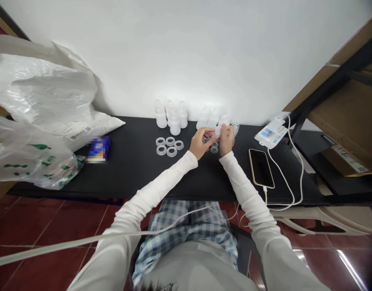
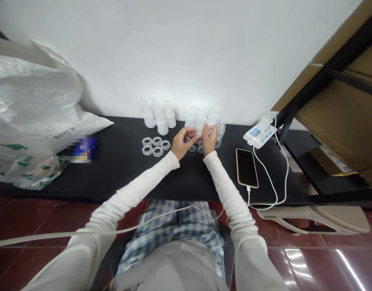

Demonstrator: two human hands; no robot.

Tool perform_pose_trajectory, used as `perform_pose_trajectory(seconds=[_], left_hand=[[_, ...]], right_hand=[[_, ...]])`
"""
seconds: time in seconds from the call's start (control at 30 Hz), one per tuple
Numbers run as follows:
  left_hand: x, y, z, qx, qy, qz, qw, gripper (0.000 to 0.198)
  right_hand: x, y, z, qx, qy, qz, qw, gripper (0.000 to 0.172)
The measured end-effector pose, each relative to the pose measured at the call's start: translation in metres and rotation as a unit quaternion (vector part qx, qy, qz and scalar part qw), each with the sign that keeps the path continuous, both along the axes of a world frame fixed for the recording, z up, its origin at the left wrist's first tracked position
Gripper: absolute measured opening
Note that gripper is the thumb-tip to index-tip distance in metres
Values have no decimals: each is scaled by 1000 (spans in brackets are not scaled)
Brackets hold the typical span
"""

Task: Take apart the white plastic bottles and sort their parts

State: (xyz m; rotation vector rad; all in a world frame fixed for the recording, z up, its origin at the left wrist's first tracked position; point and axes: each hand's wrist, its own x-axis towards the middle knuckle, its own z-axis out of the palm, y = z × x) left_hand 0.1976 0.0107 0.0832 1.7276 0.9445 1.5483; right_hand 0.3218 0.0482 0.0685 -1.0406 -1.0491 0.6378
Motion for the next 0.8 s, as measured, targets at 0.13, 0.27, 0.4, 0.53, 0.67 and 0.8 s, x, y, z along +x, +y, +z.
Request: perform_pose_trajectory(seconds=[0.13, 0.27, 0.4, 0.53, 0.67, 0.8], left_hand=[[-5, 5, -5, -81, -46, -6, 996, 21], [-8, 2, -4, -182, -143, -38, 972, 21], [-12, -1, 3, -282, -237, -75, 927, 28], [-25, 2, 7, -373, -247, -107, 888, 34], [-49, 13, 7, -384, -198, -65, 899, 35], [-72, 25, 6, -347, -120, -9, 930, 30]], right_hand=[[-13, -7, -8, 27, -47, -17, 998, 40], [-17, -16, -13, 73, -121, -64, 988, 32], [-10, -17, -16, 98, -255, -64, 960, 28], [0, -10, -16, 150, -441, 19, 885, 32], [-2, -11, -12, 188, -552, 112, 805, 35], [-13, -19, -5, 230, -553, 188, 779, 31]])
